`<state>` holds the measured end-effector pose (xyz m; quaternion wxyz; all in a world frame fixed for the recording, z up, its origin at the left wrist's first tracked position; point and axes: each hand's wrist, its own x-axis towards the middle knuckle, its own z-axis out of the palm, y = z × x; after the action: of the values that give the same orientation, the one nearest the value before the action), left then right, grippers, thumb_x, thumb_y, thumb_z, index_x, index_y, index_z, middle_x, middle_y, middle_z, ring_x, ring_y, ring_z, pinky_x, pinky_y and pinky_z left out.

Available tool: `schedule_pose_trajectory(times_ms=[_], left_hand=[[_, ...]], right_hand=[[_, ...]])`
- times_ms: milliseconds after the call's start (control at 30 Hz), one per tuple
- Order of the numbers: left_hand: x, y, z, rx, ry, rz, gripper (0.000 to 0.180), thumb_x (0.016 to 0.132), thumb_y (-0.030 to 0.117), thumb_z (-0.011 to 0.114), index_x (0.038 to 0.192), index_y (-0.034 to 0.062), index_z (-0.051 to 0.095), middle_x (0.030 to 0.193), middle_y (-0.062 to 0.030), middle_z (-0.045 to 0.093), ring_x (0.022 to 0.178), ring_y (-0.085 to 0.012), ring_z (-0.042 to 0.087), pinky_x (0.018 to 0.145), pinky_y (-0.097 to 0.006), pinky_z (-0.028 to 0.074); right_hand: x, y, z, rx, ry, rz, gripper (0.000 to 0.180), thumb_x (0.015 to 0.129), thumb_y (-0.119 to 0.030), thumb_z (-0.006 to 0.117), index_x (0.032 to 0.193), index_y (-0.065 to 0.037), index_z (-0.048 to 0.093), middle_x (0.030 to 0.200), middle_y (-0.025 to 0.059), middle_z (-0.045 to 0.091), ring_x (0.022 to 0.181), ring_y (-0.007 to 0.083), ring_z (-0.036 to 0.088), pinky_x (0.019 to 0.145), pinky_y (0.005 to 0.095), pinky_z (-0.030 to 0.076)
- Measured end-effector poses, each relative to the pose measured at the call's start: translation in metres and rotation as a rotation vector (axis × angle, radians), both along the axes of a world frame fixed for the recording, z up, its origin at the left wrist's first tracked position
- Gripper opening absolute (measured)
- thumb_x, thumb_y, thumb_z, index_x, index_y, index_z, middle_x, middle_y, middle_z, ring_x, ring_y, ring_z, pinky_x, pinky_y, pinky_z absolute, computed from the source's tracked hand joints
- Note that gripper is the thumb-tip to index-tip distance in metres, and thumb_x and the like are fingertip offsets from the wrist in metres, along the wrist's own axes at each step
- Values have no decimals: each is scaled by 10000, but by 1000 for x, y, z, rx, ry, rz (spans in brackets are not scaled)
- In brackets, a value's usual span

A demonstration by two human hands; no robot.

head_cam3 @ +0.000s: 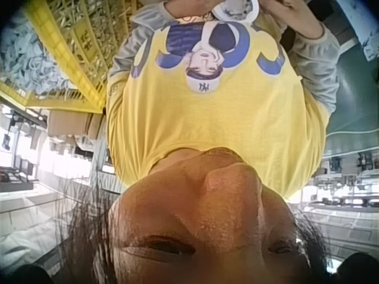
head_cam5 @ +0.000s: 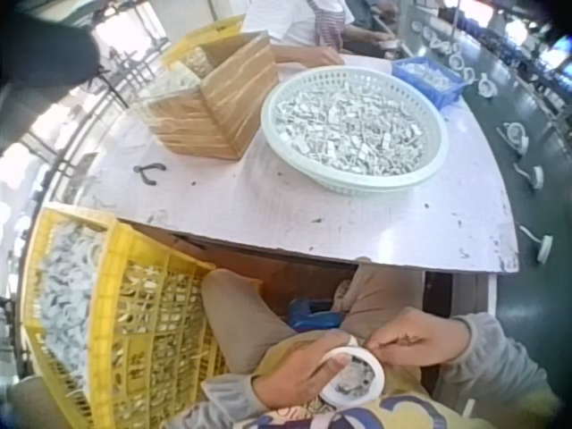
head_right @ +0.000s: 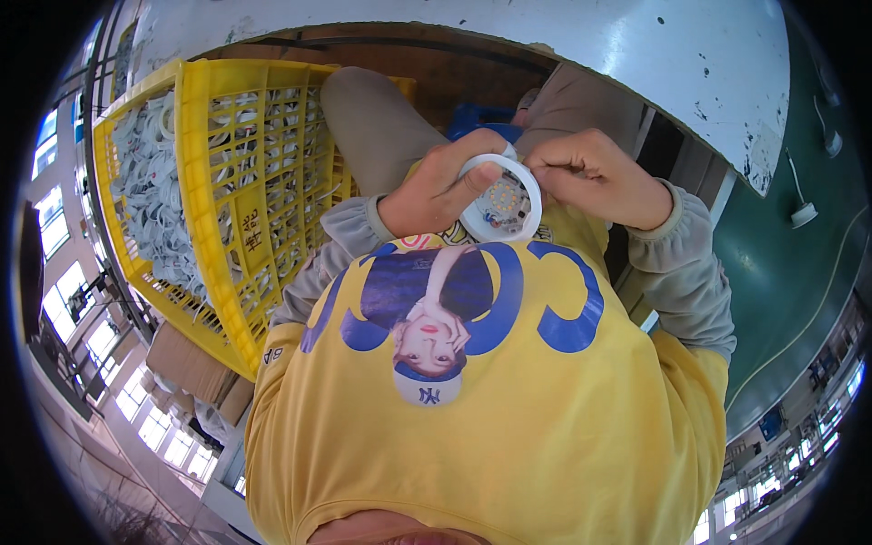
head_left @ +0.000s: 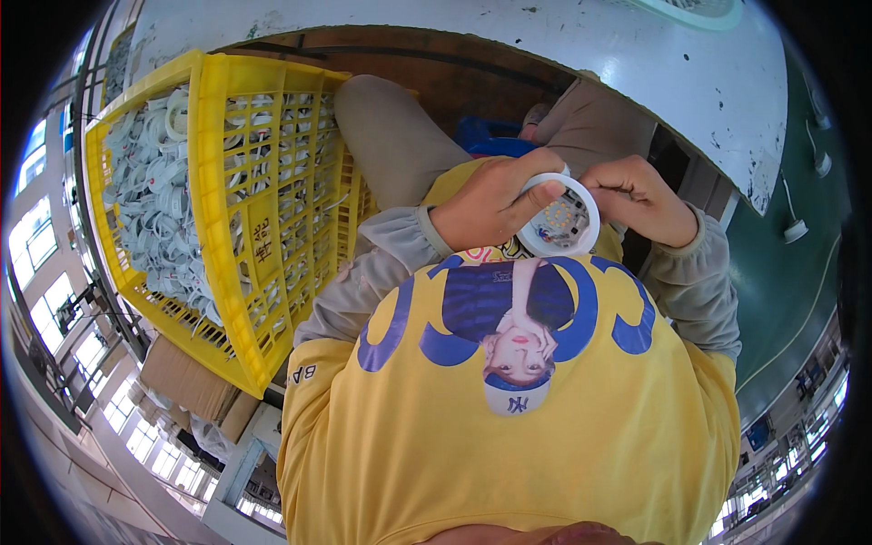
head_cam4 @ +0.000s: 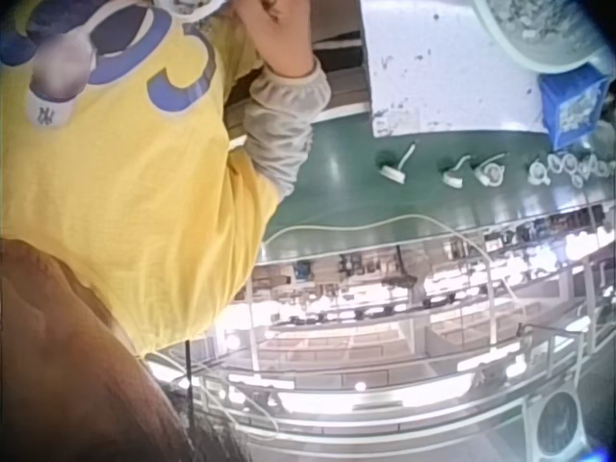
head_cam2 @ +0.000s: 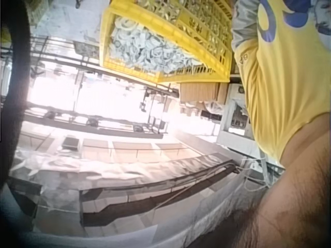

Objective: The person assembles light fixtures by taking lamp housings from a yellow crate, inserting small plastic clips from a bowl into the housings by hand, and placing the assembled units onto a conveyor belt.

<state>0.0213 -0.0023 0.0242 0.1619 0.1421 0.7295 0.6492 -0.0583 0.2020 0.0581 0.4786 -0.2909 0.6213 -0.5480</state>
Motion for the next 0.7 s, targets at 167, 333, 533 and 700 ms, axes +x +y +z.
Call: schedule_pose_trajectory(times_ms=[167, 333, 533, 700], left_hand=[[1, 4, -1, 15, -6, -13, 292, 930, 286, 421, 985, 8, 491, 789, -107, 555, 691, -164, 535, 635, -288, 434], [1, 6, 2, -106, 62, 35, 266, 910, 277, 458, 961, 17, 482, 733, -156, 533, 636, -273, 543, 592, -326, 428], [0, 9, 0, -217, 70, 98, 236, 902, 261, 466, 947, 30, 478, 715, -181, 522, 619, -352, 517, 554, -360, 412], [-2, 8, -1, -216, 65, 72, 226, 906, 246, 458, 945, 23, 469, 703, -161, 502, 599, -299, 496, 560, -341, 403]], right_hand=[[-4, 0, -2, 2, -103, 49, 234, 790, -216, 562, 727, 9, 547, 572, 19, 508, 512, 49, 399, 468, 211, 310], [0, -5, 1, 27, 64, 17, 218, 765, -195, 576, 698, 10, 544, 528, 25, 473, 477, 69, 380, 440, 233, 294], [2, -13, -1, 163, 227, -63, 187, 724, -157, 585, 708, 27, 561, 515, 72, 471, 451, 102, 404, 427, 256, 314], [4, -11, -7, 168, 221, -112, 173, 714, -141, 591, 682, 23, 551, 509, 71, 454, 452, 104, 402, 431, 261, 317]])
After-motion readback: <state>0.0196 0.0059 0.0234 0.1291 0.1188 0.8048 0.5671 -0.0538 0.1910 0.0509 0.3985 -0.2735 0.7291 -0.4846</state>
